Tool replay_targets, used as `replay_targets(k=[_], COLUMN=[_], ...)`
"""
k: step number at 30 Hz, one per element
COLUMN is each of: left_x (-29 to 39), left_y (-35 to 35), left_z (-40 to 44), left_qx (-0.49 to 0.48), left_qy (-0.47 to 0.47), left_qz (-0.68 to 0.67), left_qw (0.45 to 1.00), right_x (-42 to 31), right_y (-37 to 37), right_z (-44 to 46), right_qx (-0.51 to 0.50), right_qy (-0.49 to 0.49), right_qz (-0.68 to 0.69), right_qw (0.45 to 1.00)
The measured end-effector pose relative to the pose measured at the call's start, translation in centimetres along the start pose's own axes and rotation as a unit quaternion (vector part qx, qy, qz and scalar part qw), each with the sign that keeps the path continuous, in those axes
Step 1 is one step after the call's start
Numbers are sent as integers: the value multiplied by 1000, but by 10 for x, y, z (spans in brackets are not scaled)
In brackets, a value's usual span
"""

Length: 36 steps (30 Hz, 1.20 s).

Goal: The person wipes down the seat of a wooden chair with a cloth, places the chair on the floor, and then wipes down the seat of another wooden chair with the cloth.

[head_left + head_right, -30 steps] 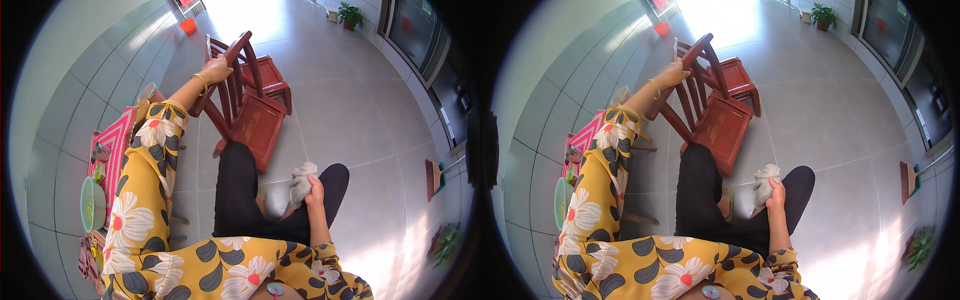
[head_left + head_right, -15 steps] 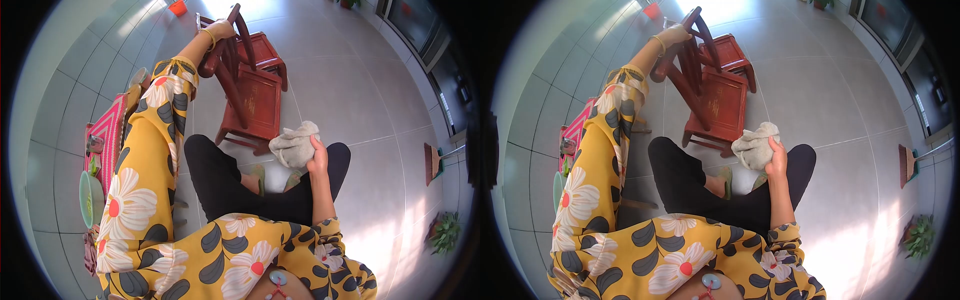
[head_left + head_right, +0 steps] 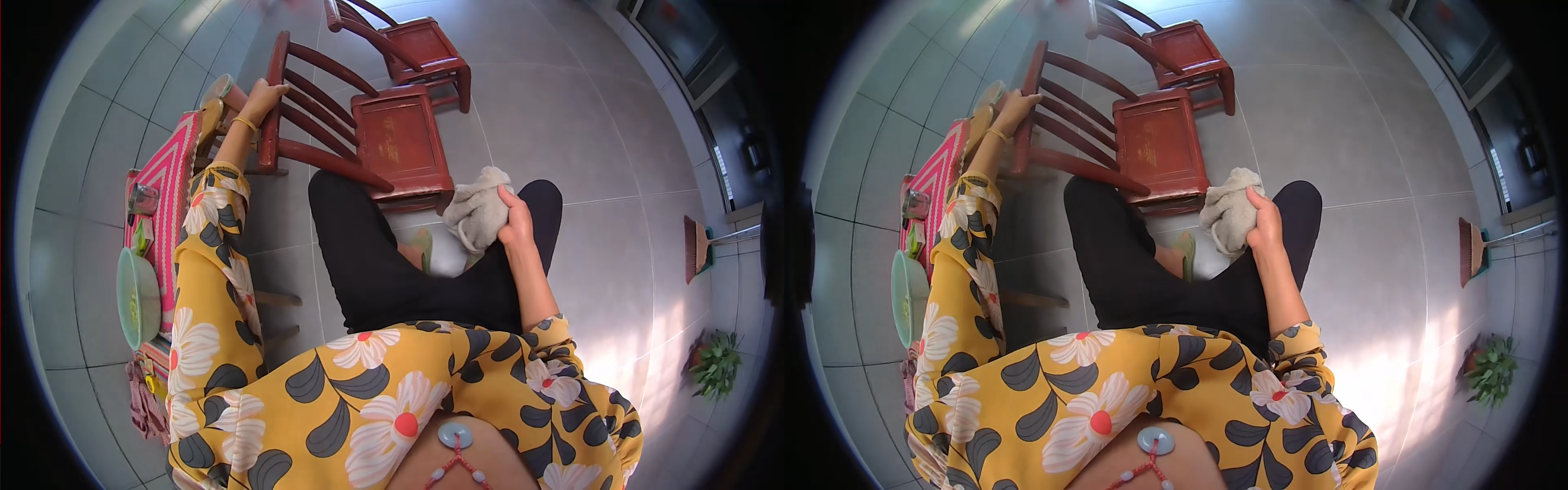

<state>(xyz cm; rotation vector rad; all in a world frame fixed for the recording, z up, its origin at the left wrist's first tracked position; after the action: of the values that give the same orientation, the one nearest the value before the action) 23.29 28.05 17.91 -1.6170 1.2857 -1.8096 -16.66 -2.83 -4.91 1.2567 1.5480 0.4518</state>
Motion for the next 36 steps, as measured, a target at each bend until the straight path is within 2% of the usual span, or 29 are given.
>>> replay_targets(k=[4,6,10,12,14,16,17,19,21,22,24,26,27,28,30,32,34,35,36], left_x=[-43,-66,-122,-117,-103,-78,-81,-82,-72,-62,-38,-13,-7,1,7,5,12,9,5], left_y=[0,-5,-5,0,0,8,10,14,23,31,45,58,63,70,79,82,86,85,84], left_z=[14,16,16,3,-24,-74,-78,-87,-98,-105,-122,-133,-136,-139,-148,-152,-158,-159,-162], left_qx=[-15,16,45,10,0,-54,-77,-63,-43,-37,-18,-2,2,6,40,51,46,44,46], left_qy=[-6,12,39,14,15,4,-22,-39,-47,-47,-37,-23,-18,-12,-15,-36,-43,-52,-52], left_qz=[-37,12,-19,-120,-118,-295,-337,-342,-359,-376,-411,-449,-468,-485,-516,-524,-508,-495,-494], left_qw=[999,1000,998,993,993,954,938,937,931,925,911,893,884,874,856,849,859,866,867], right_x=[1,5,21,28,28,32,33,42,60,75,97,104,112,114,132,134,116,116,123], right_y=[8,13,36,47,60,65,67,72,80,73,58,72,74,63,31,21,26,28,29], right_z=[6,19,49,68,77,91,95,102,110,120,140,129,123,128,147,152,140,144,149], right_qx=[19,31,23,-12,-14,-17,-30,-43,-20,-19,8,25,45,48,64,73,68,66,50], right_qy=[3,13,39,37,30,23,15,10,-28,-28,-98,-153,-144,-145,-64,-76,-57,-59,-76], right_qz=[-24,-30,-65,-94,-102,-106,-130,-156,-278,-279,-505,-654,-684,-683,-690,-701,-766,-766,-812], right_qw=[1000,999,997,995,994,994,991,987,960,960,857,740,714,714,718,706,636,636,577])
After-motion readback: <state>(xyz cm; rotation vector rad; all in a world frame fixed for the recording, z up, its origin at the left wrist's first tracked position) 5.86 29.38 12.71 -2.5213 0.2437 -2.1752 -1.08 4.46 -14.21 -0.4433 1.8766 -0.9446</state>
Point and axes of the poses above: each hand's wrist, its own z-axis towards the middle knuckle, its own y-axis out of the palm, x = y × z, the point moved 4 cm from there along z, towards the middle knuckle, and after that the axes turned 7 degrees about -x, right-handed, at the moved point
